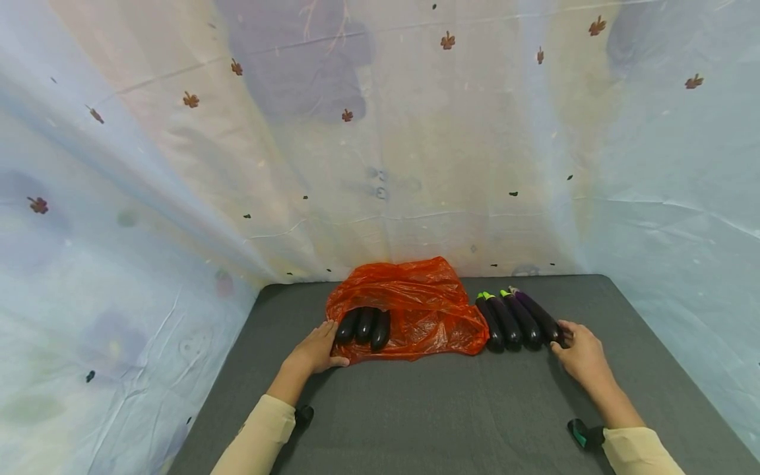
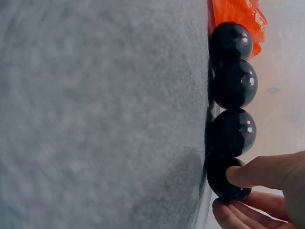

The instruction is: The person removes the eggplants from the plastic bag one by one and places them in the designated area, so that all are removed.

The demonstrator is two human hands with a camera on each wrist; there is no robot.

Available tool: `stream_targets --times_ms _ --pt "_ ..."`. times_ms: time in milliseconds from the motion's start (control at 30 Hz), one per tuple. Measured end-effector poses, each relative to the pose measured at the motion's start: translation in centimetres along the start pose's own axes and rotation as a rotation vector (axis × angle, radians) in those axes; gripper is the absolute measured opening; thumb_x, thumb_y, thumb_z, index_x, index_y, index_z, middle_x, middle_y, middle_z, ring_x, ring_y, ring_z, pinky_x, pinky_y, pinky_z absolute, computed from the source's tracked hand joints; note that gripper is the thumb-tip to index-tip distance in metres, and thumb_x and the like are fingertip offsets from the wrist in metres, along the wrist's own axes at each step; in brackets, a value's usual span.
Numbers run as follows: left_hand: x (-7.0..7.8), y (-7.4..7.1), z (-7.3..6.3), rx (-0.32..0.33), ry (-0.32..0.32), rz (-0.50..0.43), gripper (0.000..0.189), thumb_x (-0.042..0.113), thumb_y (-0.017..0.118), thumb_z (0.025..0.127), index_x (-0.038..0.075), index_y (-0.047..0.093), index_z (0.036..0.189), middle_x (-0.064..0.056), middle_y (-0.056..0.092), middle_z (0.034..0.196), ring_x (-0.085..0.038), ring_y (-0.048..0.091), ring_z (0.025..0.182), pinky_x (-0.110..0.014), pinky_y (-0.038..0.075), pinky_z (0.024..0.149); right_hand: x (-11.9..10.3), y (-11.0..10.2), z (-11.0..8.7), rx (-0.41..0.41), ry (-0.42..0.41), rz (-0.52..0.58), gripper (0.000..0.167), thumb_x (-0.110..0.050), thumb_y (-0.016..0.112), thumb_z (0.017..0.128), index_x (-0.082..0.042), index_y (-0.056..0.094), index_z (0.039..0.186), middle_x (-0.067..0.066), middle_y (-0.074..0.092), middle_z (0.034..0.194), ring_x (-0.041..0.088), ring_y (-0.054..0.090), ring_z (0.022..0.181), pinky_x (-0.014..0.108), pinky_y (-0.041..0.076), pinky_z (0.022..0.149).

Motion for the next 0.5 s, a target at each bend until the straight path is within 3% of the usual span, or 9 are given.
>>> stream_targets --times_ms 500 --pt "-0.02 0.07 0.08 -0.004 0.000 0.004 0.097 0.043 0.079 0.098 -0.011 0.032 0.163 -0.030 0.029 0.171 -0.044 0.027 0.160 -0.055 0.025 0.131 -0.35 0.20 -0.13 0.011 0.033 -0.030 0.059 -0.005 0.078 0.095 0.021 0.051 0.141 0.043 0.057 0.124 0.058 0.064 0.113 0.069 0.053 0.093"
Point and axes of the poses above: each hand's wrist, its own z-axis towards the middle knuckle, its own y-axis out of the palm, x = y × z, the point moved 10 cm from there along z, towards the middle knuckle
